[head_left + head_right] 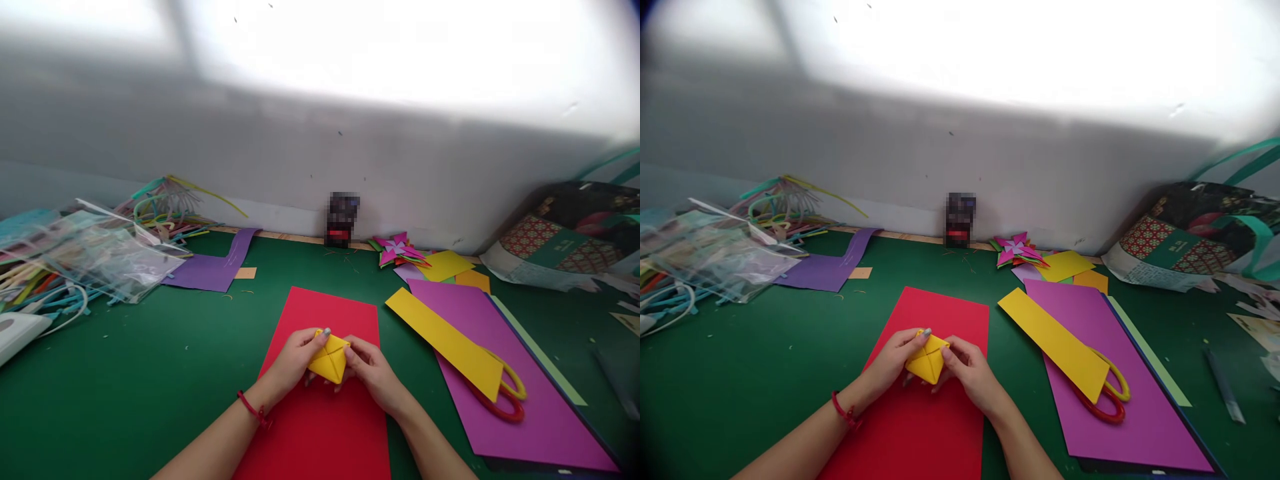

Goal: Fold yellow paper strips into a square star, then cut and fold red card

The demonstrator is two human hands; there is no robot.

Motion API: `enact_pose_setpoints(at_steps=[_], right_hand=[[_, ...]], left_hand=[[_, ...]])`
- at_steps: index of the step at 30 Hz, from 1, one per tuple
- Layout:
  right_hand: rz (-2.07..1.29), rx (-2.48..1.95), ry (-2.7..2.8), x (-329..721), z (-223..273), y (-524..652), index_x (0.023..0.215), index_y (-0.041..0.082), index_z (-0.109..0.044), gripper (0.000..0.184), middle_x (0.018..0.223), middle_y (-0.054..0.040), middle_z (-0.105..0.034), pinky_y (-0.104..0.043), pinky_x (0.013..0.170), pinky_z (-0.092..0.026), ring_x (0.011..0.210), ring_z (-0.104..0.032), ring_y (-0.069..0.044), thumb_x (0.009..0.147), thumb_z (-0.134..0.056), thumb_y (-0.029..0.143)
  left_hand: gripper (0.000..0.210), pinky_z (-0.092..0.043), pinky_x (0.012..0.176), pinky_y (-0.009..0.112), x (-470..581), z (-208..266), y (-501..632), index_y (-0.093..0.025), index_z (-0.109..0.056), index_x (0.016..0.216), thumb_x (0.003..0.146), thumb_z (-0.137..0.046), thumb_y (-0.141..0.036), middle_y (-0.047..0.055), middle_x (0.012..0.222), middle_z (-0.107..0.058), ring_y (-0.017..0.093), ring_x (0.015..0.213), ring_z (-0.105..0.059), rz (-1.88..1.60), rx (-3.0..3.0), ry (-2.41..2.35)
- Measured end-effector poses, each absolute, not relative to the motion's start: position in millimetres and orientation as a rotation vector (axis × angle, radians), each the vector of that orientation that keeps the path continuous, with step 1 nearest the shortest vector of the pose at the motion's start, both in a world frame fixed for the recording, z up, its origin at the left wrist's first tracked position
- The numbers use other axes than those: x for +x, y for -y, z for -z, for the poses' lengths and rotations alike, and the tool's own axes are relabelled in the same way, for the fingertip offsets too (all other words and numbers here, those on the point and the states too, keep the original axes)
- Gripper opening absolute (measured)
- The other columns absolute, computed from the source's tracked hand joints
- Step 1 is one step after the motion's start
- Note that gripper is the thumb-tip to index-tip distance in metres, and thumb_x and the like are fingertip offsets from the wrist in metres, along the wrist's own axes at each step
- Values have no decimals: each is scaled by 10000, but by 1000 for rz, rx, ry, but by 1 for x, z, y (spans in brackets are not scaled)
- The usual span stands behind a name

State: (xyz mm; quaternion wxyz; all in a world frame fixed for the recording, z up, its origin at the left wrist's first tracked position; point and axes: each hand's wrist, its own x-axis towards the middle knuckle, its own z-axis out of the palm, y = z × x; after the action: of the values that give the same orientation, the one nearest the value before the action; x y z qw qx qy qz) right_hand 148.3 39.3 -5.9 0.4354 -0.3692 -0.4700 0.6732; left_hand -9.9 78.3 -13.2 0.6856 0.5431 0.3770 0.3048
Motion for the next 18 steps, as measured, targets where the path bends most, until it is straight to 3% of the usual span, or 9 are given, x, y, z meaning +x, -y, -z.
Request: enact_pose_setpoints(at_steps=[8, 18], right_hand=[[-1613, -1054, 1265, 154, 11, -39, 737, 151, -565, 247, 528, 8, -599, -226, 471, -461, 444, -569, -118, 828, -509, 374], [-1654, -1119, 1213, 151, 14, -37, 727, 124, -609, 292, 543, -28, -640, -238, 446, -492, 468, -634, -162, 775, -560, 408]], left_hand=[[397, -292, 318, 170, -13, 12, -75, -147, -500, 680, 821, -406, -506, -13, 544, -467, 75, 379, -399, -652, 1305, -878], [379, -267, 420, 193, -14, 13, -76, -150, -473, 619, 823, -428, -467, -27, 537, -449, 79, 449, -384, -658, 1394, -902]])
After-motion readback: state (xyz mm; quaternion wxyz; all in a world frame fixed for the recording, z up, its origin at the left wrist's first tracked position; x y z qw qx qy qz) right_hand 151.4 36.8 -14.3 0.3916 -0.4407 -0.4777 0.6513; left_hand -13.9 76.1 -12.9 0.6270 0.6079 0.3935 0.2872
